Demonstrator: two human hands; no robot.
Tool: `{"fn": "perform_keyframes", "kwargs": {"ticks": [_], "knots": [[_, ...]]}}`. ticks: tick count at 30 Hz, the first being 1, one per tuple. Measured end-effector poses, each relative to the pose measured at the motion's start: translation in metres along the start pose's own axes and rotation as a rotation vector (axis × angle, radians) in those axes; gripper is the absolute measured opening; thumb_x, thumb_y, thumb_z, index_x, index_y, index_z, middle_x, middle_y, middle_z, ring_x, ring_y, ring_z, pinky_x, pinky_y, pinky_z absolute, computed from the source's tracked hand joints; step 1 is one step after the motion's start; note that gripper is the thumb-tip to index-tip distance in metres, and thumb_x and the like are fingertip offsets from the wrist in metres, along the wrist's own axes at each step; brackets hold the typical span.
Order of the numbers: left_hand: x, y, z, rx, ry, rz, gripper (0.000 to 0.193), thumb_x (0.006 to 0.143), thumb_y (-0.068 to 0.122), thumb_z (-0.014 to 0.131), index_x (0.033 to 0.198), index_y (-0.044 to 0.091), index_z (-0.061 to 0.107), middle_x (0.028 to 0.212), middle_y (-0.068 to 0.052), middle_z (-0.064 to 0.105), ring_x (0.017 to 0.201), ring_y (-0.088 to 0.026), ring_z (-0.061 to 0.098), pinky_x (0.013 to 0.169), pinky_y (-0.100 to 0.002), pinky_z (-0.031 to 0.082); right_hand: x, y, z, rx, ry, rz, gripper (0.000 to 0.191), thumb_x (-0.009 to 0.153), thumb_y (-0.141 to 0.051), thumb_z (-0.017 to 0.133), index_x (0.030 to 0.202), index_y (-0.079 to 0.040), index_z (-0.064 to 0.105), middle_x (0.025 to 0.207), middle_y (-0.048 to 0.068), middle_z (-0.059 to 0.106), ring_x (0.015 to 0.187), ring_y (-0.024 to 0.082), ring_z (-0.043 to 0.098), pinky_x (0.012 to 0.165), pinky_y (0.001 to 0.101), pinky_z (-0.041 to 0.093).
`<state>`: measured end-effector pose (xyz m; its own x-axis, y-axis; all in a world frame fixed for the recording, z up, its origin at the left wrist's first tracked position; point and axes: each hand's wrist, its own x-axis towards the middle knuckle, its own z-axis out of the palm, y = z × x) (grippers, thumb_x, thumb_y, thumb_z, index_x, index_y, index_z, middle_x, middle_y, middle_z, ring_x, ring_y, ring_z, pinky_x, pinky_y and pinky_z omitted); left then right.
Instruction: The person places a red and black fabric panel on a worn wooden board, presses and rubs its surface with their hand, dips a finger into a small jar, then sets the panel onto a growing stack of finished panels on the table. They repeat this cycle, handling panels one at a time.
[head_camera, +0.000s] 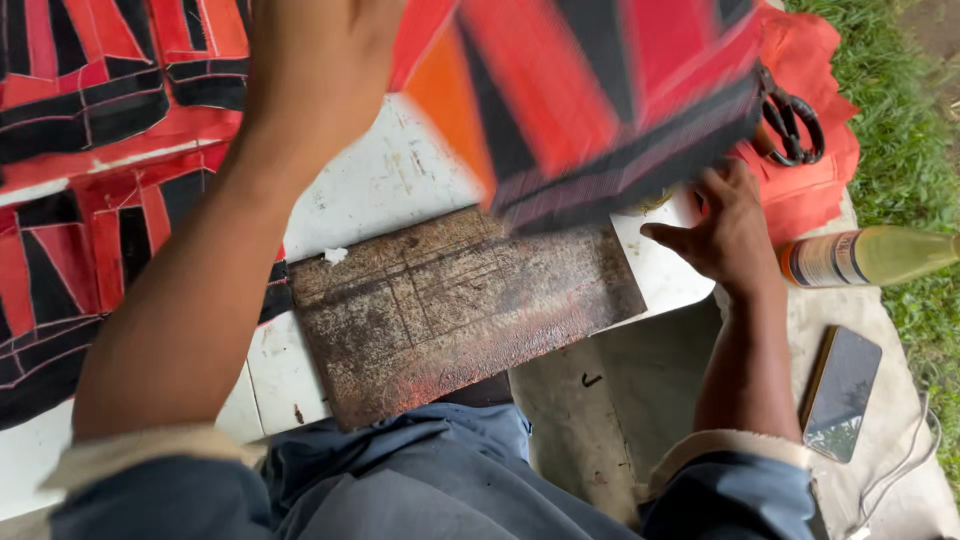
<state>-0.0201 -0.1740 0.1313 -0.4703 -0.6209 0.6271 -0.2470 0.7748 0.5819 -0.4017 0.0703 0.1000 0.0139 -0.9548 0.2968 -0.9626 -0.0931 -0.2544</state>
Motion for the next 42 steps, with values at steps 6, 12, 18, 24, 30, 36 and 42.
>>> {"fn": "perform_keyframes", "kwargs": {"ticks": [6,12,18,24,30,36,42], "knots": [[-0.116,0.039,0.008,-0.136,-0.203,-0.667,0.023,0.098,0.021,0.07,0.114,0.004,0.066,0.093,-0.01,0.071,0.08,-0.015,0.068,0.075,-0.033,0.054,0.04,-0.005,0.007,-0.234,-0.388,0.169,0.065,0.058,-0.038,0.095,0.119,-0.024,0.077,0.142,0.008,0.056,0.132,0.036,0.044,0.112,0.0506,0.037],[-0.177,0.059,0.033,-0.607,-0.047,-0.664,0.083,0.079,0.014,0.081,0.15,0.009,0.037,0.124,-0.018,0.067,0.113,-0.026,0.064,0.095,-0.038,0.052,0.061,-0.024,0.004,-0.314,-0.603,0.335,0.066,0.054,-0.037,0.096,0.117,-0.03,0.077,0.148,0.001,0.049,0.137,0.037,0.036,0.111,0.056,0.033],[-0.198,0.065,0.068,-0.338,-0.241,-0.606,0.058,0.077,0.009,0.082,0.132,0.005,0.062,0.131,-0.017,0.069,0.126,-0.032,0.064,0.105,-0.039,0.05,0.024,-0.012,-0.021,-0.213,-0.293,0.161,0.066,0.059,-0.032,0.093,0.122,-0.027,0.077,0.145,0.012,0.053,0.136,0.041,0.04,0.112,0.0563,0.034],[-0.183,0.057,0.083,-0.357,-0.239,-0.45,0.059,0.078,0.01,0.084,0.133,0.002,0.062,0.132,-0.019,0.068,0.126,-0.034,0.064,0.106,-0.041,0.05,-0.063,-0.044,-0.057,0.591,-0.116,0.152,0.058,0.082,-0.008,0.084,0.135,-0.016,0.063,0.12,0.014,0.061,0.11,0.023,0.056,0.094,0.0354,0.045],[-0.186,0.061,0.078,-0.32,-0.26,-0.387,0.06,0.08,0.01,0.083,0.136,0.003,0.061,0.132,-0.019,0.068,0.125,-0.036,0.064,0.106,-0.042,0.05,-0.127,-0.094,0.003,1.252,-0.512,0.606,0.121,0.071,0.004,0.066,0.172,-0.019,0.003,0.097,0.021,0.073,0.061,0.011,0.059,0.06,0.0289,0.058],[-0.183,0.064,0.075,-0.297,-0.269,-0.373,0.063,0.081,0.011,0.084,0.138,0.002,0.06,0.134,-0.019,0.067,0.125,-0.036,0.063,0.106,-0.043,0.05,-0.122,-0.101,0.023,1.274,-0.495,0.699,0.119,0.073,0.004,0.066,0.17,-0.023,0.003,0.092,0.021,0.073,0.057,0.013,0.06,0.054,0.0271,0.052],[-0.186,0.061,0.078,-0.304,-0.265,-0.369,0.062,0.083,0.012,0.085,0.139,0.002,0.059,0.135,-0.018,0.067,0.126,-0.035,0.064,0.107,-0.042,0.05,-0.115,-0.159,0.019,0.807,-0.638,0.765,0.117,0.075,-0.004,0.073,0.166,-0.027,0.003,0.084,0.017,0.078,0.059,0.018,0.065,0.058,0.0312,0.056]]}}
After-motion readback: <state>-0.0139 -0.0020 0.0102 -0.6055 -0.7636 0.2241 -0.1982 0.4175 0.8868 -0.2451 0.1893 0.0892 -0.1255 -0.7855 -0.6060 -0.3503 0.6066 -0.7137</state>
